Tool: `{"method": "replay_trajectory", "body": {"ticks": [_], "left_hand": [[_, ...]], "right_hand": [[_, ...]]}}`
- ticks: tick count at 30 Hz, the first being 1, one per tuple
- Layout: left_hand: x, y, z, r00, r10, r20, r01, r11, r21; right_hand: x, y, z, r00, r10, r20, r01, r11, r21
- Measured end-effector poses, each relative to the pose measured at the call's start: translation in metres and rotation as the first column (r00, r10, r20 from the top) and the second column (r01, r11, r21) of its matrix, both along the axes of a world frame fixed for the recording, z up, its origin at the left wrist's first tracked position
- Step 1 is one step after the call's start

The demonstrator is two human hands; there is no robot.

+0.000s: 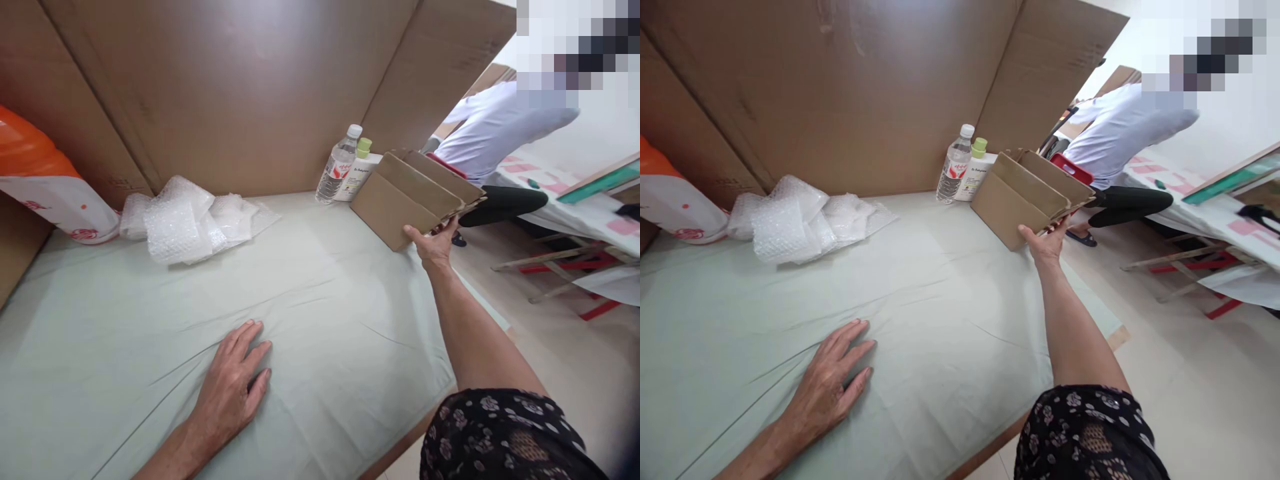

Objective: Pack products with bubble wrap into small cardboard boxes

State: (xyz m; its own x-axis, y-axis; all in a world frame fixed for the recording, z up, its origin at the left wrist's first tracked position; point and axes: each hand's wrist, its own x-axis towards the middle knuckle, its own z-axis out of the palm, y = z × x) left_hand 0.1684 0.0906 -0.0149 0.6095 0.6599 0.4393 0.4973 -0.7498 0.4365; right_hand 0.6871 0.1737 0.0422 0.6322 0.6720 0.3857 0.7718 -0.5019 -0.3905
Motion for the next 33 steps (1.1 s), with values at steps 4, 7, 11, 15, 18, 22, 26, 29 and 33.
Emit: {"method": "replay_trajectory", "body": {"ticks": [4, 7, 11, 15, 18, 22, 26, 29, 33], "left_hand": [[0.003, -0.001, -0.001, 0.999, 0.015, -0.030, -0.015, 1.000, 0.010], [0.004, -0.010, 0.004, 0.994, 0.014, -0.111, -0.014, 1.000, -0.001], [-0.009, -0.042, 0.014, 0.973, -0.102, -0.206, 0.077, 0.989, -0.124], [-0.040, -0.081, 0.021, 0.949, -0.257, -0.184, 0.213, 0.950, -0.229], [-0.076, -0.082, 0.030, 0.954, -0.284, -0.096, 0.266, 0.949, -0.167], [-0.153, -0.020, 0.070, 0.951, 0.299, 0.076, -0.307, 0.942, 0.138], [-0.240, 0.082, 0.128, 0.595, 0.748, 0.294, -0.804, 0.551, 0.224], [-0.281, 0.143, 0.151, 0.410, 0.881, 0.236, -0.911, 0.410, 0.055], [-0.290, 0.171, 0.149, 0.401, 0.896, 0.190, -0.908, 0.416, -0.051]], "right_hand": [[-0.038, -0.016, -0.013, 0.979, -0.141, -0.147, 0.137, 0.990, -0.032], [-0.069, -0.035, -0.029, 0.982, -0.091, -0.164, 0.070, 0.989, -0.129], [-0.113, -0.066, -0.053, 0.979, 0.203, -0.008, -0.196, 0.929, -0.315], [-0.193, -0.096, -0.076, 0.802, 0.571, 0.175, -0.525, 0.814, -0.249], [-0.283, -0.119, -0.075, 0.496, 0.816, 0.298, -0.807, 0.559, -0.188], [-0.386, -0.140, -0.053, 0.063, 0.965, 0.255, -0.965, 0.124, -0.230], [-0.422, -0.139, -0.040, 0.015, 0.977, 0.212, -0.979, 0.057, -0.196], [-0.420, -0.134, -0.041, 0.036, 0.978, 0.205, -0.984, 0.071, -0.163], [-0.417, -0.133, -0.044, 0.033, 0.983, 0.180, -0.988, 0.059, -0.143]]}}
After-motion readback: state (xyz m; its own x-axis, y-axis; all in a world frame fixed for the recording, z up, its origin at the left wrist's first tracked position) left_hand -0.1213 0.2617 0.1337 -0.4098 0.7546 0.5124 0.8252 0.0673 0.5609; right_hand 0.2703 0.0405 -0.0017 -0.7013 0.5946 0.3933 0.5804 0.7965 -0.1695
